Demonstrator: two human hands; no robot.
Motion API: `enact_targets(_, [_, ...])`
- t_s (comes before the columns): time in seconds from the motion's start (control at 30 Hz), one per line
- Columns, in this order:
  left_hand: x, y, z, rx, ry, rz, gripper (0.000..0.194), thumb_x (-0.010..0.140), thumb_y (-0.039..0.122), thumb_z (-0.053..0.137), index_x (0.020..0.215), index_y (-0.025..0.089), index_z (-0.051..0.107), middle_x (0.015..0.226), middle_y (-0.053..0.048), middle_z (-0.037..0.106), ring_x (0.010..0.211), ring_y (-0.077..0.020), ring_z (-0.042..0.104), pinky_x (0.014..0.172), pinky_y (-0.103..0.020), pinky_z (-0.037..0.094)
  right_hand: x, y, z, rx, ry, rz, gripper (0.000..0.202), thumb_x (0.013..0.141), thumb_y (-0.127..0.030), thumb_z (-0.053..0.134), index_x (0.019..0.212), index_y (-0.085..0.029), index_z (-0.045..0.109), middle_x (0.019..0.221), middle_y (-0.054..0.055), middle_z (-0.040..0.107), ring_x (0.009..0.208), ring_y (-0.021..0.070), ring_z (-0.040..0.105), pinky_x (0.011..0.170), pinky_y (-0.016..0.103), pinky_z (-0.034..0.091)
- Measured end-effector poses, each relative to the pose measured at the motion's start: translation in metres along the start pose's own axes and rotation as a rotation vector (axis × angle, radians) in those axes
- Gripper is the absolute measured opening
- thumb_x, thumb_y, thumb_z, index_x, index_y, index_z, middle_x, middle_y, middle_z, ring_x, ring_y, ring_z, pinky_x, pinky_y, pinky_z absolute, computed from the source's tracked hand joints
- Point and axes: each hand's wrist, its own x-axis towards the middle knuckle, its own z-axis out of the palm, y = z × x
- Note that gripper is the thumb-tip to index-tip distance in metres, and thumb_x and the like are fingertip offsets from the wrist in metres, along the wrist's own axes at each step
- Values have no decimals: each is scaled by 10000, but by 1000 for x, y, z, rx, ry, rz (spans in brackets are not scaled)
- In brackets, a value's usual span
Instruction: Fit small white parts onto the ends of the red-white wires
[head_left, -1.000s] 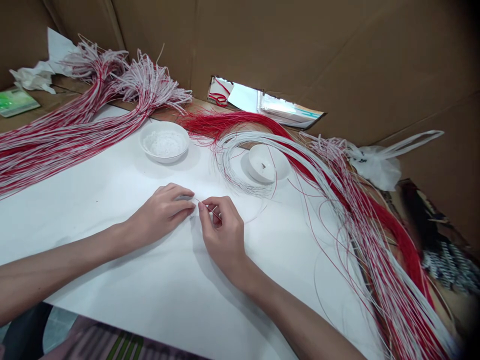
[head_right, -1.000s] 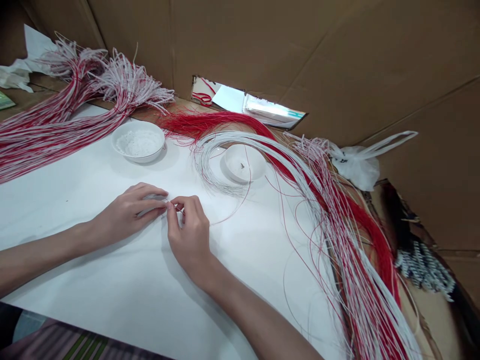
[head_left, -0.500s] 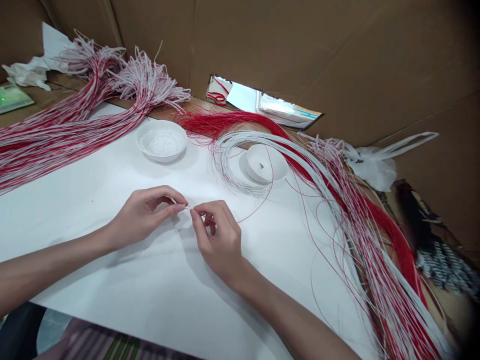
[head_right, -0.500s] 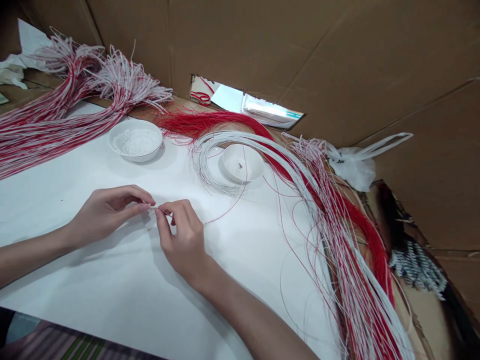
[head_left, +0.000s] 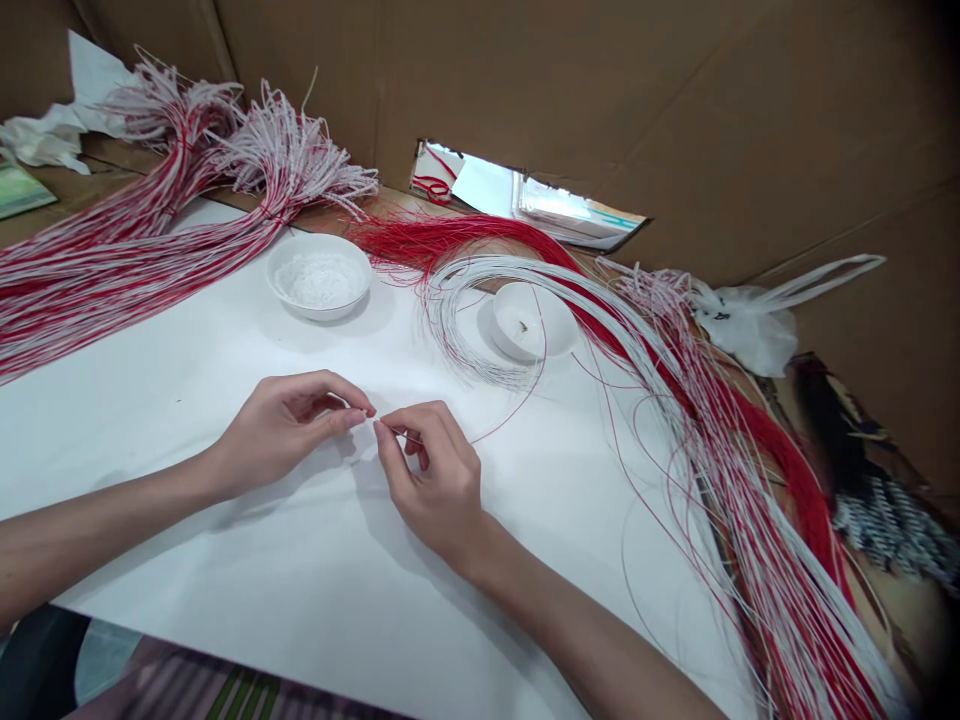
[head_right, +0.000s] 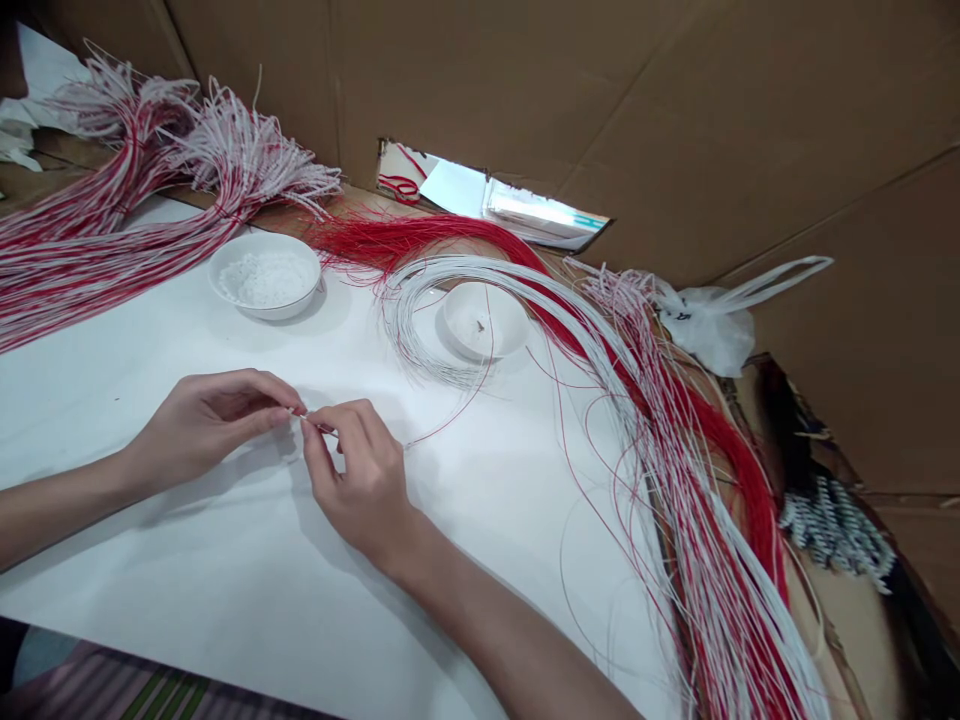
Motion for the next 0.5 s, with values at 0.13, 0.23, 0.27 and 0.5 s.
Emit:
enact_targets(0.13, [0, 0, 0, 8, 3, 22, 128, 852, 314, 692, 897, 196, 709, 891, -27, 713, 810, -137, 645, 713, -235, 514, 0, 0, 0, 0, -4, 8, 118, 874, -59, 585, 886, -176, 565, 785, 19, 630, 730, 109, 588, 553, 225, 483])
enact_targets(0.23, [0, 0, 0, 15, 5, 53, 118, 855, 301, 689, 900, 194, 710, 888, -27, 712, 810, -138, 646, 725, -241, 514, 0, 0, 0, 3, -4, 8, 117, 875, -63, 587, 888, -177, 566, 783, 18, 630, 729, 108, 587, 546, 223, 479])
enact_targets(0.27, [0, 0, 0, 16, 4, 60, 113, 857, 295, 688, 903, 195, 710, 888, -26, 712, 811, -137, 646, 727, -241, 514, 0, 0, 0, 5, -3, 6, 120, 874, -61, 588, 890, -177, 566, 783, 17, 631, 730, 108, 588, 544, 223, 478])
enact_targets(0.5, [-1, -1, -1, 49, 0, 150, 65, 873, 236, 668, 916, 206, 708, 908, -22, 707, 846, -135, 643, 753, -242, 500, 0, 0, 0, -8, -1, -11, 116, 878, -70, 588, 896, -183, 569, 782, 15, 634, 703, 102, 585, 519, 222, 466])
